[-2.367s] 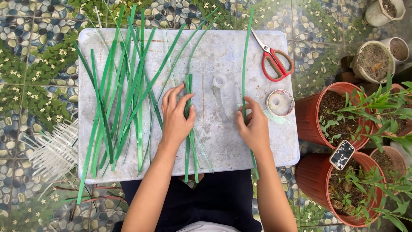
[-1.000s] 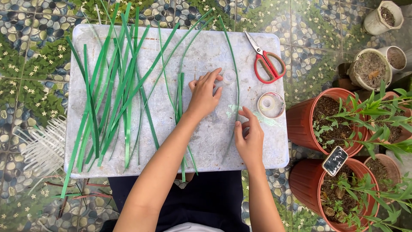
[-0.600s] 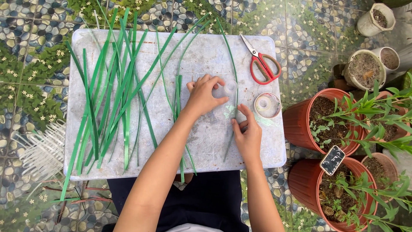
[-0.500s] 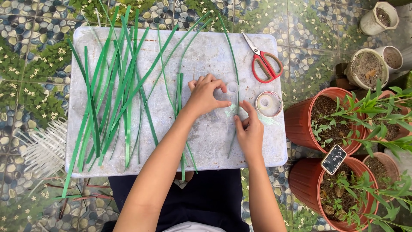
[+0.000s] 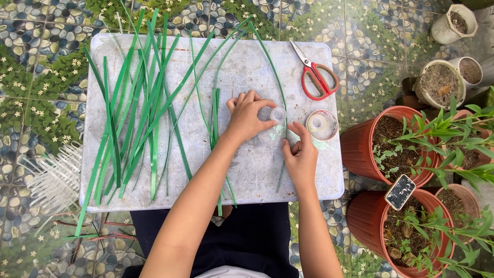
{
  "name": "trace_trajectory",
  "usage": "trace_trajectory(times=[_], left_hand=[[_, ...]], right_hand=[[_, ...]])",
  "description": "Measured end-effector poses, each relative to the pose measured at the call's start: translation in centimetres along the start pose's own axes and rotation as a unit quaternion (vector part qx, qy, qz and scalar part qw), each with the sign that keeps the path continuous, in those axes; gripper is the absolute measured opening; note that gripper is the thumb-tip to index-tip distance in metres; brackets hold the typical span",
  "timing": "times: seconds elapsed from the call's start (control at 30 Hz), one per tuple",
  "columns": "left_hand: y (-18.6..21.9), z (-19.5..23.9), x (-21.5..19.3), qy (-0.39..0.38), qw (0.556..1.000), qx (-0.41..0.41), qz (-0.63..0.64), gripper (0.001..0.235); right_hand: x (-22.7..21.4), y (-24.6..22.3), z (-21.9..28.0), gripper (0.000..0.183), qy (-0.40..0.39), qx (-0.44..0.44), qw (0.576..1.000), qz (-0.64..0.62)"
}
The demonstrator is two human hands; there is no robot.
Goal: The person gathers a bundle of green plastic plant ties on a white tray, separates them, and arranges several into curved and V-shaped forms. They then pick up a roll of clear tape and begin wrapping a tie around the tape roll.
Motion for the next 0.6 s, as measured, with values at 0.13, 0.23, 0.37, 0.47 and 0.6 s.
trace_trajectory(times=[0.13,0.23,0.37,0.47,0.6], left_hand=[[-0.4,0.0,0.8,0.010,1.000,0.003,-0.010,0.042],[-0.7,0.0,1.0,0.021,1.000,0.005,-0.009,0.044],[-0.6,0.1,1.1,0.032,0.999,0.007,-0.010,0.050],[-1.0,0.0,1.1,0.029,1.000,0.011,-0.001,0.059],[-1.9,0.3,1.0,0.003,0.999,0.017,0.031,0.071]], right_hand=[[0.0,0.4,0.0,0.047,0.009,0.005,1.000,-0.007],[-0.1,0.4,-0.1,0.045,0.019,0.012,1.000,-0.012],[-0.1,0.1,0.1,0.040,0.035,0.002,0.999,-0.041],[-1.3,1.1,0.1,0.030,0.123,-0.023,0.988,-0.095],[-4.3,0.7,-1.0,0.050,0.215,-0.080,0.973,0.040]])
Point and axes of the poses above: each hand's wrist, its own z-axis away from the middle knuckle, its own x-axis out of the palm, y = z × x, the point moved 3 cm from there along -z, towards the middle knuckle, and after that the axes turned 12 degrees about x, right-handed, at the moved point
